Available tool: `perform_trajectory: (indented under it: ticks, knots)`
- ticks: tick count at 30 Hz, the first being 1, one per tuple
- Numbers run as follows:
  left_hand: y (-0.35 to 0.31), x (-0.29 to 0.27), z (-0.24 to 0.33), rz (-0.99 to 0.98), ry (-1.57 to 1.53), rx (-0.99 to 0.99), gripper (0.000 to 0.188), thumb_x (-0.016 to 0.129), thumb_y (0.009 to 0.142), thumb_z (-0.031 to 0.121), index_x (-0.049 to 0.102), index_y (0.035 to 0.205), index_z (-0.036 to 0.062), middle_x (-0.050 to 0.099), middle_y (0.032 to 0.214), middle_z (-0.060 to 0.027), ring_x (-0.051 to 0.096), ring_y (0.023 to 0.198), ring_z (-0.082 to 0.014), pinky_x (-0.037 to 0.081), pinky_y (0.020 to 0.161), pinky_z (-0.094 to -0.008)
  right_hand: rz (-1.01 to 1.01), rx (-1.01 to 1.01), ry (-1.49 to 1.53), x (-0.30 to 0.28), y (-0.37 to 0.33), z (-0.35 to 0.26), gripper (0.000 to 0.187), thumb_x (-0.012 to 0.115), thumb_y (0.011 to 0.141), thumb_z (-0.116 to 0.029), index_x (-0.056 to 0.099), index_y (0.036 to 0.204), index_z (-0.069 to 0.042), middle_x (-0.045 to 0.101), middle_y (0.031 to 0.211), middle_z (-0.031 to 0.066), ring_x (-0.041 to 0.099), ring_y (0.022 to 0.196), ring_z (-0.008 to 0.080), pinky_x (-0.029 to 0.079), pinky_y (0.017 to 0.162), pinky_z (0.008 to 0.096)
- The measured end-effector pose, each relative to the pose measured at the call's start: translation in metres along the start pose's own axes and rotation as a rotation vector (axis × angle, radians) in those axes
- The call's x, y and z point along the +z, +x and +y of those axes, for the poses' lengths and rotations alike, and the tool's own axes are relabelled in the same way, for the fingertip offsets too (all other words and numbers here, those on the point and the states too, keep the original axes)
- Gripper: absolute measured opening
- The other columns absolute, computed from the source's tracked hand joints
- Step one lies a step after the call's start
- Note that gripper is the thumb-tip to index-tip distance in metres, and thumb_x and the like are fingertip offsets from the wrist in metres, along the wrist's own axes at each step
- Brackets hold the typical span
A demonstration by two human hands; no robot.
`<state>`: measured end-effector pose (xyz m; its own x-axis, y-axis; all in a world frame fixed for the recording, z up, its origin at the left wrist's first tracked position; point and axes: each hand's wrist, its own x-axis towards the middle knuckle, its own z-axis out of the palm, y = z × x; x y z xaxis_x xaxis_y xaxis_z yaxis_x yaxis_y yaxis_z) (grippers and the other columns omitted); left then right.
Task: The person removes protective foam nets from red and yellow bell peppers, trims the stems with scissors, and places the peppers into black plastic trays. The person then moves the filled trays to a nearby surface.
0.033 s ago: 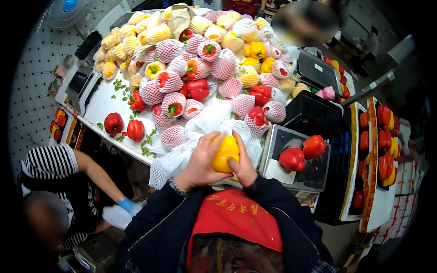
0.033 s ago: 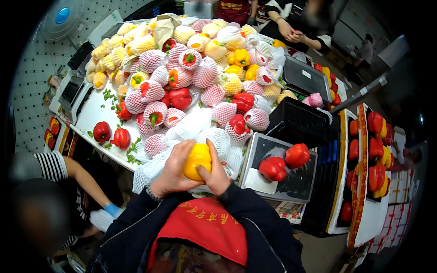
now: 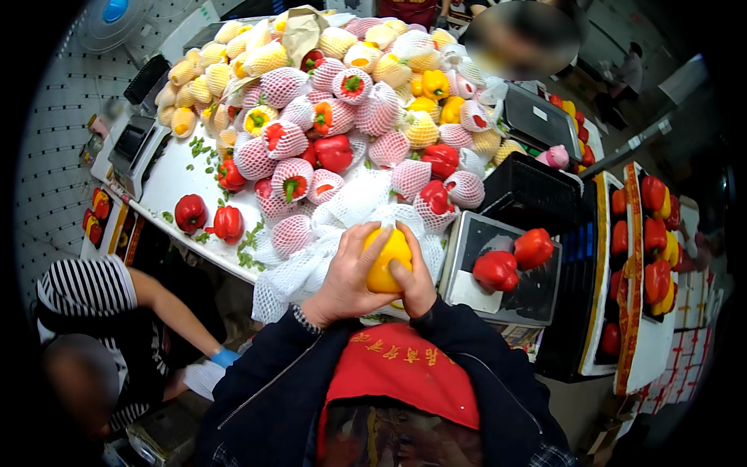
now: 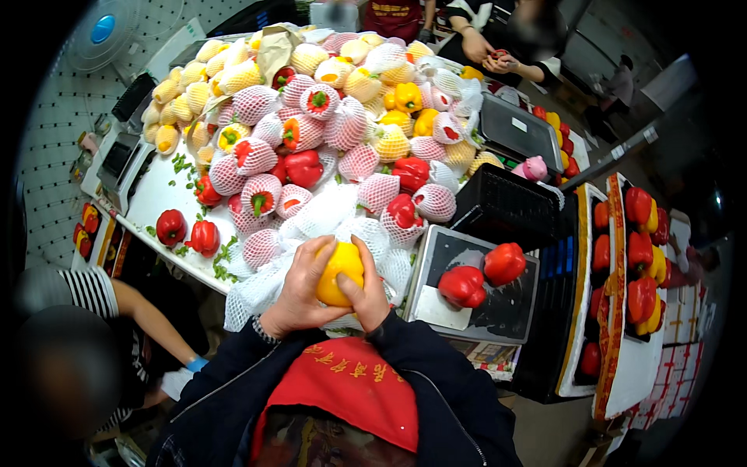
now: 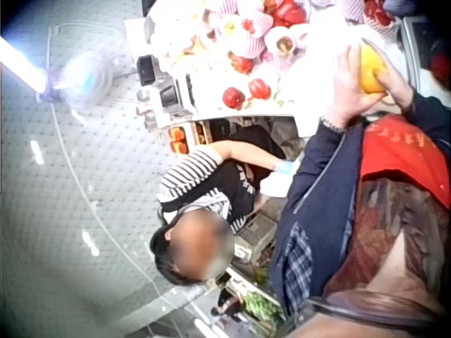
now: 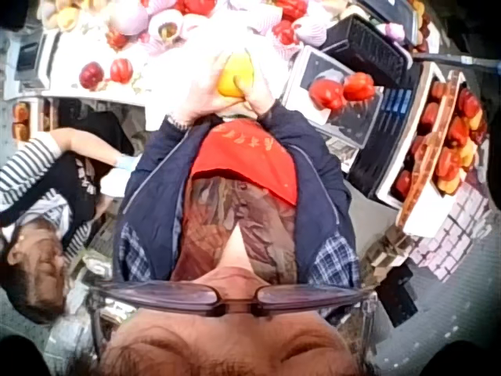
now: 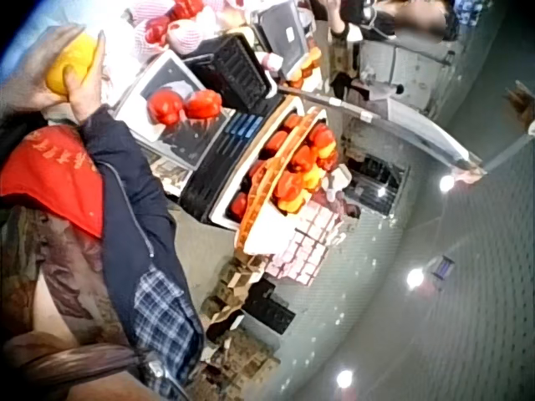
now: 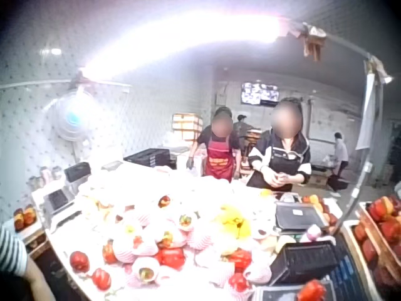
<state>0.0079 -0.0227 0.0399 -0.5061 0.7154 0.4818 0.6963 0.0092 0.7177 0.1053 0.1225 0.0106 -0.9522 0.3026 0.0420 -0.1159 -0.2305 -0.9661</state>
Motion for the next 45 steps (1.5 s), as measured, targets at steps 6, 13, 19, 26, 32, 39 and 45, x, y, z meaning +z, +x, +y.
perform_trajectory:
  ticks: [6, 13, 19, 26, 32, 39, 45]
  knots:
    - [0.010, 0.026, -0.017, -0.057, -0.345, -0.128, 0.107, 0.091, 0.068, 0.033, 0.032, 0.152, 0.0005, 0.047, 0.144, -0.0201, 0.047, 0.134, -0.0346, 0.037, 0.112, -0.0414, 0.145, 0.464, 0.970, -0.032, -0.008, -0.016, 0.060, 0.039, 0.103, -0.047, 0.041, 0.148, -0.007, 0.051, 0.145, 0.0159, 0.052, 0.131, 0.0332, 0.036, 0.115, 0.0471]
    - [0.005, 0.051, 0.000, -0.022, -0.555, -0.117, 0.128, 0.095, 0.063, 0.042, 0.018, 0.157, 0.0008, 0.040, 0.149, -0.0243, 0.043, 0.137, -0.0369, 0.033, 0.115, -0.0423, 0.027, 0.426, 1.162, -0.048, -0.023, -0.012, 0.061, 0.034, 0.104, -0.050, 0.045, 0.146, -0.008, 0.051, 0.146, 0.0154, 0.051, 0.133, 0.0347, 0.035, 0.116, 0.0505]
    - [0.011, 0.049, 0.019, -0.091, -0.255, 0.002, 0.121, 0.095, 0.064, 0.034, 0.023, 0.154, -0.0023, 0.045, 0.139, -0.0259, 0.049, 0.127, -0.0388, 0.039, 0.109, -0.0437, 0.270, 0.418, 0.784, -0.054, -0.032, -0.029, 0.064, 0.038, 0.103, -0.052, 0.043, 0.147, -0.006, 0.053, 0.143, 0.0175, 0.053, 0.131, 0.0335, 0.040, 0.112, 0.0447]
    - [0.009, 0.057, 0.022, -0.032, -0.181, 0.051, 0.110, 0.093, 0.065, 0.023, 0.030, 0.151, 0.0003, 0.046, 0.136, -0.0263, 0.052, 0.122, -0.0419, 0.044, 0.104, -0.0449, 0.095, 0.057, -0.546, -0.069, -0.041, -0.069, 0.080, 0.078, 0.085, -0.038, 0.043, 0.148, -0.003, 0.064, 0.126, 0.0225, 0.065, 0.116, 0.0304, 0.051, 0.097, 0.0364]
    - [0.019, 0.049, 0.022, -0.224, -0.231, 0.183, 0.108, 0.092, 0.065, 0.024, 0.031, 0.152, 0.0024, 0.046, 0.137, -0.0275, 0.052, 0.123, -0.0447, 0.044, 0.105, -0.0441, 0.087, 0.524, -0.030, -0.095, -0.055, -0.101, 0.073, 0.075, 0.090, -0.024, 0.040, 0.149, 0.002, 0.062, 0.129, 0.0141, 0.062, 0.119, 0.0237, 0.048, 0.103, 0.0341]
    - [0.038, 0.079, 0.050, -0.556, -0.383, 0.048, 0.116, 0.091, 0.068, 0.031, 0.022, 0.157, 0.0019, 0.049, 0.135, -0.0246, 0.055, 0.123, -0.0392, 0.046, 0.101, -0.0399, -0.116, -0.157, -1.156, -0.084, -0.117, -0.121, 0.101, 0.090, 0.067, -0.028, 0.037, 0.152, -0.011, 0.028, 0.155, 0.0285, 0.037, 0.140, 0.0466, 0.037, 0.114, 0.0463]
    - [0.062, 0.114, 0.083, -0.672, -0.477, 0.179, 0.108, 0.088, 0.075, 0.029, 0.022, 0.158, 0.0049, 0.048, 0.138, -0.0224, 0.053, 0.126, -0.0363, 0.046, 0.101, -0.0380, 0.112, -0.198, -1.204, -0.105, -0.160, -0.124, 0.102, 0.091, 0.062, -0.018, 0.040, 0.150, -0.010, 0.033, 0.150, 0.0287, 0.044, 0.132, 0.0488, 0.041, 0.109, 0.0483]
